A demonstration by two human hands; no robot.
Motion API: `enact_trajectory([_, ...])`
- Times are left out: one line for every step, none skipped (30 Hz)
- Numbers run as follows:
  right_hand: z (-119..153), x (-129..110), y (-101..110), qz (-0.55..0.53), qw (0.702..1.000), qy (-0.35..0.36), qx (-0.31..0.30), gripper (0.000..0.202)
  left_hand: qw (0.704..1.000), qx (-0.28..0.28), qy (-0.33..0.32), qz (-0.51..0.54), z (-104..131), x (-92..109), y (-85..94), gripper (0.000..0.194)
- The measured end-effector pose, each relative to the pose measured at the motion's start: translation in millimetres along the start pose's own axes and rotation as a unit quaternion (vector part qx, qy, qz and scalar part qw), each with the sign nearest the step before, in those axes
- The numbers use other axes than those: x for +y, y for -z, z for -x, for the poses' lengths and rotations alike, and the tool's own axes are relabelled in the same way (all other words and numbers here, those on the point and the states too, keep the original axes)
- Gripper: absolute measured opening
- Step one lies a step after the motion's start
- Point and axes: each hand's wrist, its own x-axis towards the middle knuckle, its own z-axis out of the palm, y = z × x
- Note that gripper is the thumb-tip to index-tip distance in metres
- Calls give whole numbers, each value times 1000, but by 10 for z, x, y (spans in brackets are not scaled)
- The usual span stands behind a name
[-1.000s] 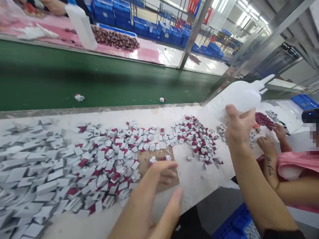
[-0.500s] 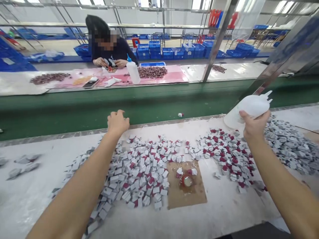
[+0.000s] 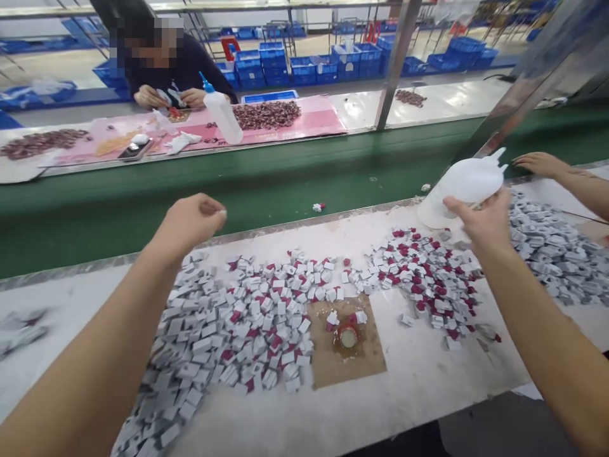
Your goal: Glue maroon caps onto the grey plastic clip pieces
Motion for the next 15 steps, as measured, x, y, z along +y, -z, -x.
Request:
enact_trajectory([131,-91,35,14,1000,-13,20,101,1000,-25,13,-1,64,94,31,27])
enact_trajectory([306,-197,66,28,999,-18,38,104,998,-57,22,8,163,196,43,30])
enact_trajectory([523,-318,95,40,998,-20,52,105,995,-94,26,30,297,301,30,32])
enact_trajectory([775,-450,117,56,997,9,55,100,990,-128,21,54,465,402,-8,30])
enact_trajectory([1049,-588,131,40,998,38,17,84,982,-151,4,113,660,494,-72,26])
enact_trajectory([1331,-726,132,10,998,51,-43,66,968,-183,-11,172,872,570,-155,23])
enact_trajectory([1603,-855,120,-10,990,33,-140,50,953,-202,-15,224,1087,630,-252,17])
enact_trajectory([1851,-966,95,-37,973,12,-226,37,938,-206,-8,278,1292,674,-354,13])
enact_trajectory([2062,-1053,60,-75,958,-3,-275,34,923,-210,7,323,1478,705,-454,11])
enact_trajectory([2233,-1112,21,-105,943,-21,-316,33,908,-204,24,364,1637,728,-549,11])
enact_trajectory([2364,-1142,-13,-131,932,-36,-337,33,895,-195,41,399,1767,747,-635,13])
enact_trajectory([2460,-1147,-39,-153,925,-50,-344,33,885,-185,55,425,1869,765,-709,15])
enact_trajectory([2528,-1132,-53,-168,921,-64,-346,32,878,-172,62,442,1948,783,-772,16])
enact_trajectory([2576,-1104,-55,-181,918,-77,-345,30,876,-157,64,451,2010,798,-822,17])
enact_trajectory([2609,-1068,-47,-192,915,-90,-343,29,878,-145,63,451,2060,811,-860,18])
